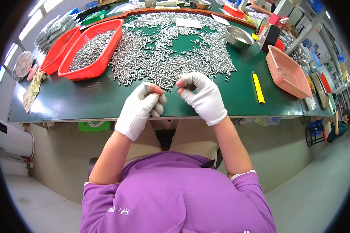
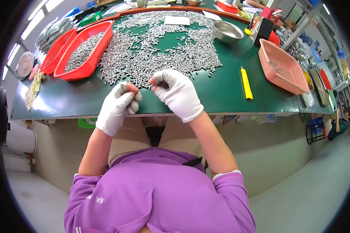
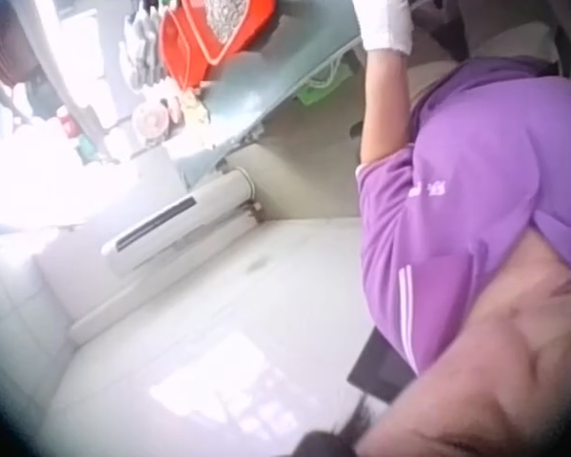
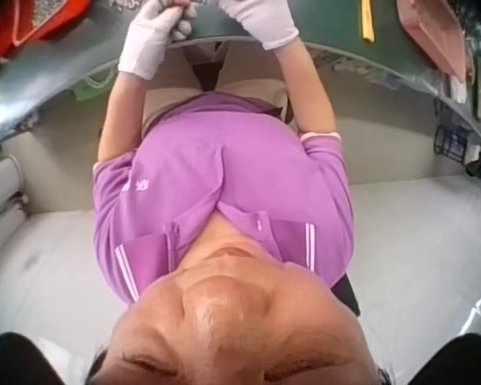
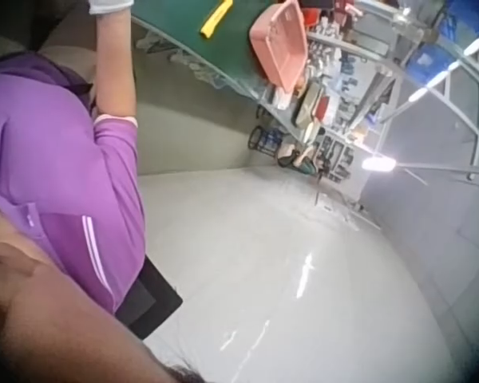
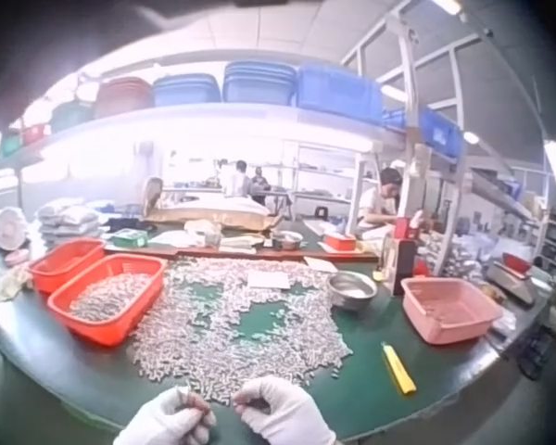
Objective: Inspecting and deburring small metal components using a utility knife at a workshop bench.
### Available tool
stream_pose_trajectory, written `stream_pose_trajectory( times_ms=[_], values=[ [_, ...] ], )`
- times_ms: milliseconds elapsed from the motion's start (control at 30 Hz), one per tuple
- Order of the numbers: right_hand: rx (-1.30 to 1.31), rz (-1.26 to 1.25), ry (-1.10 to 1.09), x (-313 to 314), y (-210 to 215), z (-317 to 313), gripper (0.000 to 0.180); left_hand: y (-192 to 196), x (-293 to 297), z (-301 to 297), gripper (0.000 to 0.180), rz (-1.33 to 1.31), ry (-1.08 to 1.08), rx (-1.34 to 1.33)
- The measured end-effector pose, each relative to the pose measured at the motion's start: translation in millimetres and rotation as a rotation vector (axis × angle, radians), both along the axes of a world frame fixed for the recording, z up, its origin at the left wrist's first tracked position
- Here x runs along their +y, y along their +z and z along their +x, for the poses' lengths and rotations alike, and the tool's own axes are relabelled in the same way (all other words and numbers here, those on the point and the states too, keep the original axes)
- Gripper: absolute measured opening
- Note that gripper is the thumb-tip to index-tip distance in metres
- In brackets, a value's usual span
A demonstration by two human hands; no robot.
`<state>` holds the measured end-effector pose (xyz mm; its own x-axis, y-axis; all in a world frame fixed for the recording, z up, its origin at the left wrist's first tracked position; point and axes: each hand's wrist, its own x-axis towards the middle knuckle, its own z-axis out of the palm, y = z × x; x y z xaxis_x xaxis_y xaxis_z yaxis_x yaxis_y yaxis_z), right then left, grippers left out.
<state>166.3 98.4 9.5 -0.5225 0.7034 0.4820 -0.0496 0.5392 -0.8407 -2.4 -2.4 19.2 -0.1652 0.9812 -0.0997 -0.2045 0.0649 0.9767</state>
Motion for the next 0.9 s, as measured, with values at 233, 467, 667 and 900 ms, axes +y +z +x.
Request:
stream_pose_trajectory(
  times_ms=[233,467,667,900],
  values=[
    [-0.019,0.289,0.045,-3.5,7.7,-14.2,0.021,-2.9,18.5,-9.3,0.02,-0.105,-0.208,0.005],
    [0.035,0.237,-0.08,-2.4,-3.3,-17.3,0.024,0.8,14.8,-4.6,0.012,-0.095,-0.112,0.012],
    [-0.008,0.517,-0.124,-0.6,-1.7,-13.5,0.021,0.1,12.5,-3.5,0.013,-0.077,-0.082,-0.037],
    [-0.024,0.492,-0.124,-3.5,-0.5,-12.9,0.018,1.5,11.0,-1.2,0.013,-0.056,-0.081,-0.011]
  ],
)
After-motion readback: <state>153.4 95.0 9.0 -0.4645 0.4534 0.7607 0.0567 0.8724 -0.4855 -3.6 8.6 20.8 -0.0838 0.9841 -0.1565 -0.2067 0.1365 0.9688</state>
